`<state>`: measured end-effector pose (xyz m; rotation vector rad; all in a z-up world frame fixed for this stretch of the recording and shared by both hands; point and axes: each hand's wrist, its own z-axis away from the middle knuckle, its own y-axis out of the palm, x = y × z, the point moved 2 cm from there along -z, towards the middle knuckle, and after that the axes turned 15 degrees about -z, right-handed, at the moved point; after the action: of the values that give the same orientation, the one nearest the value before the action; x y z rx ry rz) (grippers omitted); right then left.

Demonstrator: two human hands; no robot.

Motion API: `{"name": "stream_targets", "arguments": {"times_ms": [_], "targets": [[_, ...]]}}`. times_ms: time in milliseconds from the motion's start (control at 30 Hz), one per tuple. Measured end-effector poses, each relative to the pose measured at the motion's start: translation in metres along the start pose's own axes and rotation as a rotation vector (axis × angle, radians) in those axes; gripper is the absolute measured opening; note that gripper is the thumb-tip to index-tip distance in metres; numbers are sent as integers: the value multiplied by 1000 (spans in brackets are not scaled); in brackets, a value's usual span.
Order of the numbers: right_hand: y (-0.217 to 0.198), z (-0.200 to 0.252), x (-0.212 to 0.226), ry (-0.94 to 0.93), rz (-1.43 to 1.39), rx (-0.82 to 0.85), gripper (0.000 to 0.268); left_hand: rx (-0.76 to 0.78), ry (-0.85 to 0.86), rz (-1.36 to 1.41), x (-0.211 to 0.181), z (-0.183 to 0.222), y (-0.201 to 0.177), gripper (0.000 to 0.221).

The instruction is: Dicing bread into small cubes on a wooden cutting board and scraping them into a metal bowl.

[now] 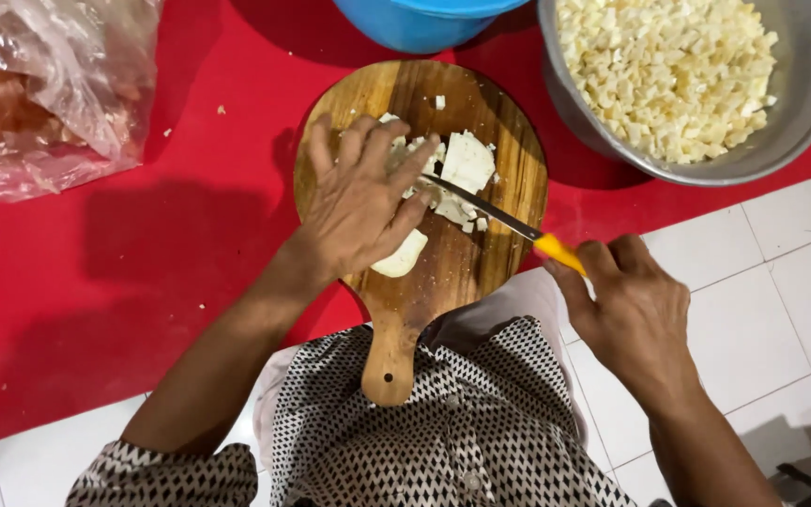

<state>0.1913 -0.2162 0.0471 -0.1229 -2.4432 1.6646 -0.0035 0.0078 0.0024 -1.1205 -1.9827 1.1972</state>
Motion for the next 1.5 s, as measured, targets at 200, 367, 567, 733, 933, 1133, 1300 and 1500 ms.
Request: {"name": "stream_targets", "arguments": {"times_ms": [200, 367, 567, 733, 933, 1133, 1300, 1500], "targets": [[35, 27, 3, 158, -383, 428, 30, -244, -350, -34, -30, 49, -28, 44], [54, 41, 17, 197, -423, 575, 26, -168, -496, 7, -55, 79, -16, 54], [55, 34, 23, 143, -341, 585, 28, -185, -519, -20, -59, 79, -8, 48], [61, 35, 21, 173, -324, 604, 24, -224, -506, 13, -58, 77, -11, 45], [61, 31, 23, 114, -219, 637, 21, -222, -496, 46, -57, 76, -10, 43], [46, 7, 31, 355, -444, 711, 31, -283, -487, 122, -57, 78, -10, 48], [61, 22, 17, 211, -367, 712, 26, -238, -529, 65, -58, 82, -6, 45], [65, 27, 22, 158, -260, 704, 28, -268, -539, 66, -60, 83, 1, 40]]}}
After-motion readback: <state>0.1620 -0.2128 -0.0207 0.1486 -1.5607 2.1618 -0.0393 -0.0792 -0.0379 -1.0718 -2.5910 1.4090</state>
